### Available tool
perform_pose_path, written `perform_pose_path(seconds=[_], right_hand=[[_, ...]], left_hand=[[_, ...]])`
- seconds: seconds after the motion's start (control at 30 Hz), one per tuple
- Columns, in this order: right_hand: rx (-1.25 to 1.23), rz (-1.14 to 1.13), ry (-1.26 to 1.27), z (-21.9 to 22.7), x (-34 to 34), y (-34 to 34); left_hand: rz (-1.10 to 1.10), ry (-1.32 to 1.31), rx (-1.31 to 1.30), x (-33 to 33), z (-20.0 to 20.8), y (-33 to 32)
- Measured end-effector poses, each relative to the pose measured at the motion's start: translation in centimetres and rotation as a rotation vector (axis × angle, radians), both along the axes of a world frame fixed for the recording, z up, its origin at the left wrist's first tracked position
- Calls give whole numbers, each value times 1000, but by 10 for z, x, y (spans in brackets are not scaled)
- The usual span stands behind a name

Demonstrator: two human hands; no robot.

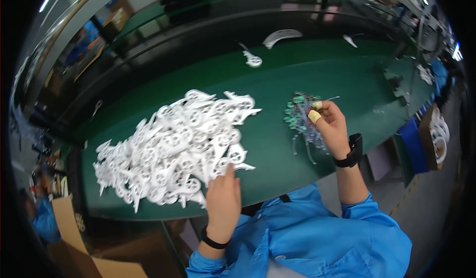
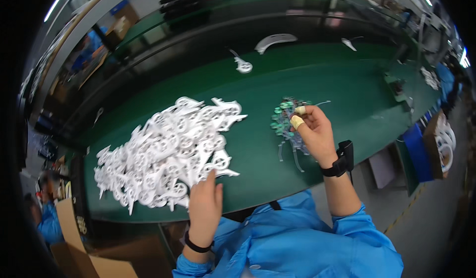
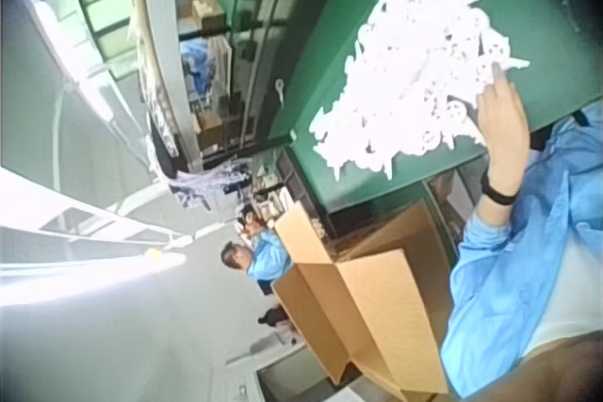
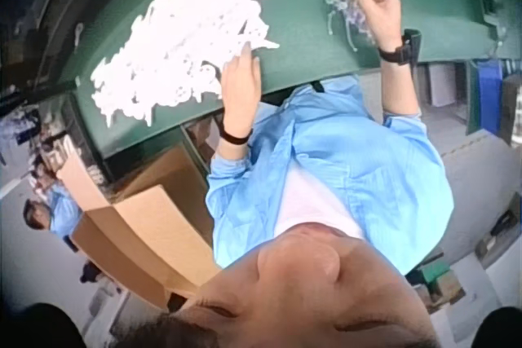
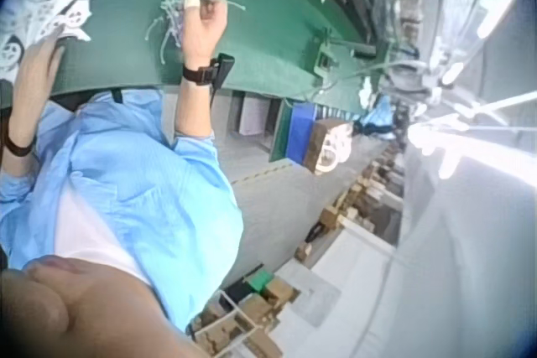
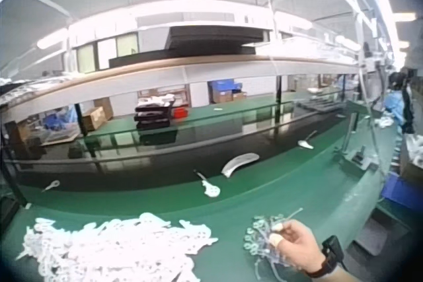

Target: Assembling small electronic components by inserting wired connectors into white plastic housings.

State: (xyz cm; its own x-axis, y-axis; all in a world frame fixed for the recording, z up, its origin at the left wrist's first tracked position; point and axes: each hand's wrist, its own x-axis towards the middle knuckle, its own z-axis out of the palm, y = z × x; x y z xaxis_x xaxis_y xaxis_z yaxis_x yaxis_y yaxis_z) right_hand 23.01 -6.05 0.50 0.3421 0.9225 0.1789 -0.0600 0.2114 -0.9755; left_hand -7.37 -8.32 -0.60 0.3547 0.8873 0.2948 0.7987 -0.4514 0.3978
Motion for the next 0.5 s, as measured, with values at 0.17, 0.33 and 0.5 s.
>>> perform_pose_path(seconds=[0.17,0.33,0.5], right_hand=[[-40,-274,-132,4,49,-31],[-160,-298,-259,-11,83,-34],[-182,-253,-711,-2,73,-23]], left_hand=[[8,64,-82,10,0,11],[80,-112,-175,19,7,7],[215,-391,-131,20,0,2]])
